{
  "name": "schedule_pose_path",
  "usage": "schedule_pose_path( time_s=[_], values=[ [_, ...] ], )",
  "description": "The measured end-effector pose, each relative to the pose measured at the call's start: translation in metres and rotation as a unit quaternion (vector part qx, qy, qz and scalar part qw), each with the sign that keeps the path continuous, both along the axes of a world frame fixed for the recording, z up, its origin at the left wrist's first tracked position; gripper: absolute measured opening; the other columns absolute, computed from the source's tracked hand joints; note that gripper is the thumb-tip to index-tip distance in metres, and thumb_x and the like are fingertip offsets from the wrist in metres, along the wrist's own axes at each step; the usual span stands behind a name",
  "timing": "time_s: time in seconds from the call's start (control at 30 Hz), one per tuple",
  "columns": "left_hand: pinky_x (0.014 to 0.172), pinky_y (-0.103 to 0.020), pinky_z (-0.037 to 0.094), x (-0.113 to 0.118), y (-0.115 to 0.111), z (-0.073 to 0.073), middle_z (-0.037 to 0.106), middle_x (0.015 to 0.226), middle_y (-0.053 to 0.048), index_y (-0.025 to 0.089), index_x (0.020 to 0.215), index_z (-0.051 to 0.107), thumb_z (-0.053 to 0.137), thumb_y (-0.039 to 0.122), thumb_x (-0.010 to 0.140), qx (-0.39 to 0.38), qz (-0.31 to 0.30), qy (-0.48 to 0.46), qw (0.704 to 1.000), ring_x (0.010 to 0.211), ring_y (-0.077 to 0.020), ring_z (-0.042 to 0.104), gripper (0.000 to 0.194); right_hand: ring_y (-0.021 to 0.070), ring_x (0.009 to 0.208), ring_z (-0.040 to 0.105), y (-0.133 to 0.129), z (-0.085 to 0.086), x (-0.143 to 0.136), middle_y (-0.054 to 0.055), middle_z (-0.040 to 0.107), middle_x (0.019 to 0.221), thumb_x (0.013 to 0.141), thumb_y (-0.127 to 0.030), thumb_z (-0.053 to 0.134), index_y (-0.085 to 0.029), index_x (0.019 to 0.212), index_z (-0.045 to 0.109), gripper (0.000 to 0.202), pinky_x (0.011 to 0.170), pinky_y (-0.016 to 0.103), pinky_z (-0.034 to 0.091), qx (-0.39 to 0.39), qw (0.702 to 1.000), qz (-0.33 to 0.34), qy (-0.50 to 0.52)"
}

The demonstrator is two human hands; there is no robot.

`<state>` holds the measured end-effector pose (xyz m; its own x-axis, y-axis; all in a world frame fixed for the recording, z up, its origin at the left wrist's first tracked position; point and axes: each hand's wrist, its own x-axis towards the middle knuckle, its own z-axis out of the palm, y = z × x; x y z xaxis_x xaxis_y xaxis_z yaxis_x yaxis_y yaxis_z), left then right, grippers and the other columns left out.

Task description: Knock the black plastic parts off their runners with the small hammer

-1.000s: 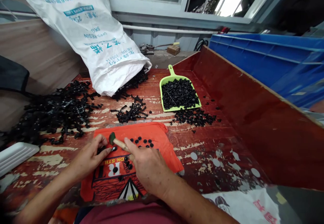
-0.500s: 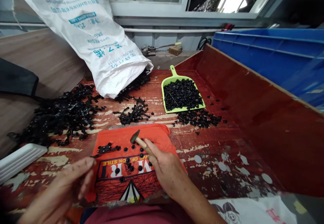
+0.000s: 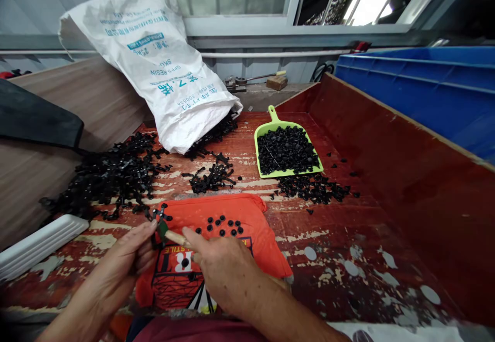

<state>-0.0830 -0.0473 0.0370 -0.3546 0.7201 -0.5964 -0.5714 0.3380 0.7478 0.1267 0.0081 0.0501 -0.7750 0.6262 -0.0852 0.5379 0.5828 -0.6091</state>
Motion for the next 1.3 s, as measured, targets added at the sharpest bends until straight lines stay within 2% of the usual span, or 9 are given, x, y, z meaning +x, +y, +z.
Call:
schedule_pose_path(
  time_s=[0.13,0.2,0.33,0.4,0.47,0.6,0.8,1.03,1.3],
  values=[
    [0.056,-0.017,0.043,-0.016,-0.003,0.01,0.058,0.063,0.005,0.017,0.067,0.056,0.084,0.037,0.068,0.041,-0.087,0.155,0.983,0.058,-0.008,0.05,0.035,0.0185,0.086,0.073,-0.006,0.015,0.019,0.0,0.077,0.104,0.099,-0.021,0.046,-0.036,0.149,0.043,0.053,0.074,0.024,0.051,-0.038,0.999,0.007,0.026],
    [0.062,-0.02,0.045,-0.02,-0.004,0.013,0.065,0.073,0.003,0.02,0.084,0.063,0.081,0.035,0.069,0.04,-0.133,0.155,0.978,0.065,-0.0118,0.056,0.028,0.0184,0.093,0.073,-0.007,0.019,0.031,-0.002,0.077,0.111,0.098,-0.02,0.046,-0.04,0.148,0.045,0.053,0.08,0.024,0.053,-0.071,0.997,-0.007,0.039],
    [0.073,-0.025,0.047,-0.021,-0.005,0.018,0.072,0.087,0.0,0.027,0.124,0.059,0.076,0.023,0.065,-0.002,-0.204,0.099,0.974,0.082,-0.0183,0.065,0.061,0.0173,0.116,0.066,-0.008,0.016,0.058,-0.008,0.064,0.136,0.1,-0.018,0.042,-0.048,0.147,0.041,0.056,0.097,0.029,0.051,-0.139,0.986,-0.058,0.065],
    [0.072,-0.026,0.047,-0.019,-0.006,0.019,0.072,0.089,-0.002,0.025,0.119,0.063,0.071,0.032,0.07,-0.031,-0.237,0.11,0.965,0.084,-0.02,0.065,0.05,0.0176,0.127,0.059,-0.008,0.012,0.07,-0.01,0.054,0.145,0.102,-0.021,0.04,-0.051,0.147,0.039,0.054,0.103,0.033,0.048,-0.162,0.981,-0.089,0.066],
    [0.066,-0.027,0.045,-0.016,-0.005,0.019,0.07,0.084,-0.004,0.022,0.098,0.07,0.06,0.048,0.08,-0.04,-0.287,0.166,0.942,0.076,-0.0201,0.062,0.033,0.018,0.133,0.053,-0.008,0.009,0.08,-0.011,0.049,0.149,0.104,-0.026,0.039,-0.051,0.147,0.038,0.051,0.106,0.035,0.045,-0.171,0.976,-0.117,0.06],
    [0.065,-0.028,0.042,-0.011,0.008,0.012,0.061,0.07,-0.002,0.021,0.064,0.06,0.046,0.058,0.087,0.017,-0.359,0.366,0.858,0.071,-0.0201,0.054,0.046,0.0179,0.139,0.045,-0.012,0.004,0.089,-0.011,0.043,0.153,0.104,-0.025,0.039,-0.051,0.148,0.036,0.051,0.112,0.038,0.039,-0.166,0.975,-0.134,0.059],
    [0.056,-0.025,0.031,-0.004,0.032,-0.013,0.04,0.059,0.005,0.022,0.063,0.042,0.05,0.054,0.086,0.032,-0.406,0.43,0.805,0.058,-0.0146,0.042,0.04,0.0188,0.134,0.051,-0.018,0.001,0.088,-0.01,0.048,0.15,0.102,-0.017,0.039,-0.05,0.149,0.034,0.058,0.109,0.038,0.045,-0.129,0.98,-0.141,0.063],
    [0.055,-0.025,0.03,0.0,0.04,-0.023,0.046,0.058,0.004,0.021,0.065,0.053,0.049,0.051,0.087,0.03,-0.387,0.492,0.78,0.058,-0.0161,0.046,0.037,0.0186,0.124,0.061,-0.021,-0.006,0.091,-0.01,0.058,0.142,0.101,-0.015,0.043,-0.051,0.149,0.034,0.06,0.102,0.037,0.051,-0.112,0.978,-0.163,0.062],
    [0.056,-0.024,0.031,0.002,0.042,-0.031,0.049,0.058,0.004,0.021,0.065,0.055,0.048,0.049,0.089,0.036,-0.395,0.542,0.74,0.058,-0.0159,0.049,0.038,0.0177,0.125,0.06,-0.021,-0.005,0.091,-0.011,0.057,0.143,0.104,-0.021,0.041,-0.052,0.148,0.033,0.055,0.105,0.037,0.049,-0.139,0.974,-0.161,0.072]
  ],
)
